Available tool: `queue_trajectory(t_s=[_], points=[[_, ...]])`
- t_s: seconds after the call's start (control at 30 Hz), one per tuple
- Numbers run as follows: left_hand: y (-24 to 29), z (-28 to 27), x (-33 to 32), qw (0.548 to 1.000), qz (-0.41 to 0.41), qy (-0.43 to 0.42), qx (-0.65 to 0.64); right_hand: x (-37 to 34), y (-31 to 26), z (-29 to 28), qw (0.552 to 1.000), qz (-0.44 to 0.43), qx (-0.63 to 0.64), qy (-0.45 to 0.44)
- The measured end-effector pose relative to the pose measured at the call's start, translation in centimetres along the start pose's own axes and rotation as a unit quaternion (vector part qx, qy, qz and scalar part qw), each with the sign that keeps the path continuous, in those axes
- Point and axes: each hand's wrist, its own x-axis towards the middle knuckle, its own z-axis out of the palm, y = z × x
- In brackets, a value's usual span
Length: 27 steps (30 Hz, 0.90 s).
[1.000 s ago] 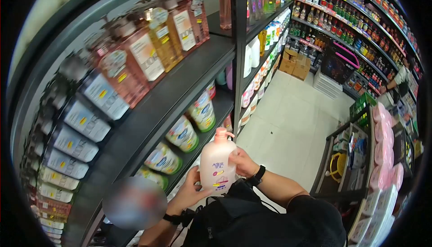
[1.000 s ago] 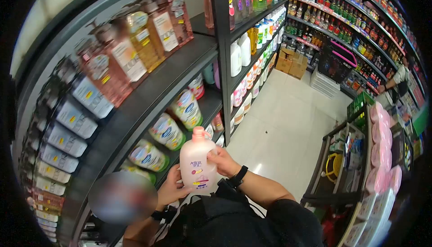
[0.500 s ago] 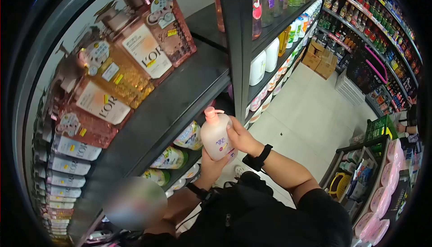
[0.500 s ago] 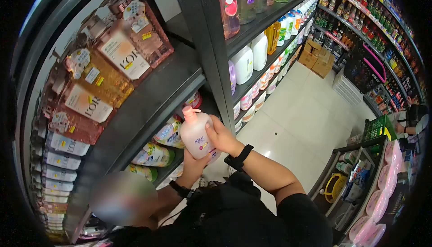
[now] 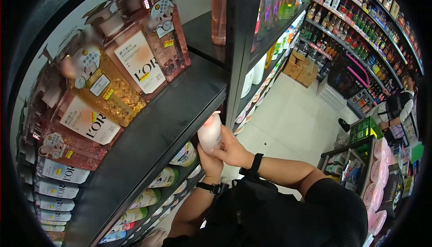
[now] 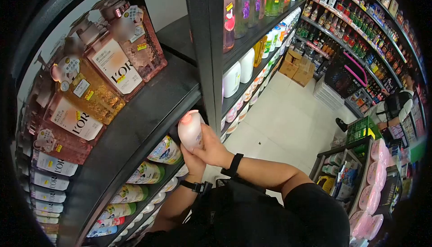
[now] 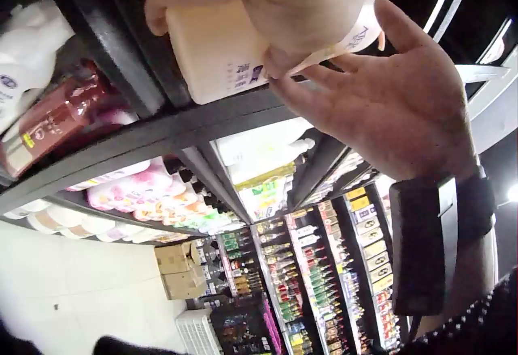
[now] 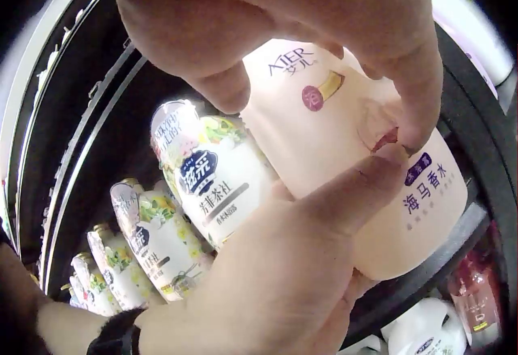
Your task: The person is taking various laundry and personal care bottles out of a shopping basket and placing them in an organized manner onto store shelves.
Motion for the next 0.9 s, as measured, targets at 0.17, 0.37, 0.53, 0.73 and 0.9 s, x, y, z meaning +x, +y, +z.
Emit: queue_trajectory(t_s=[0.17, 0.37, 0.53, 0.73, 0.9], points=[[-0.8, -1.7, 1.6, 0.996, 0.031, -0.036, 0.070, 0.8, -0.9, -1.0, 0.998, 0.023, 0.054, -0.037], [-0.7, -2.7, 4.8, 0.998, -0.061, 0.004, -0.023, 2.6, 0.8, 0.0, 0.999, 0.016, 0.030, -0.011], [-1.2, -3.4, 5.5, 0.996, -0.092, 0.006, 0.012, 2.6, 2.0, 0.2, 0.996, -0.010, -0.085, 0.039], [-1.4, -5.5, 7.7, 0.989, -0.068, 0.014, 0.130, 2.4, 2.1, 0.2, 0.994, 0.002, -0.097, 0.050], [-1.0, -6.2, 7.9, 0.984, -0.104, 0.029, 0.143, 1.9, 1.1, 0.6, 0.991, 0.052, -0.112, 0.057]])
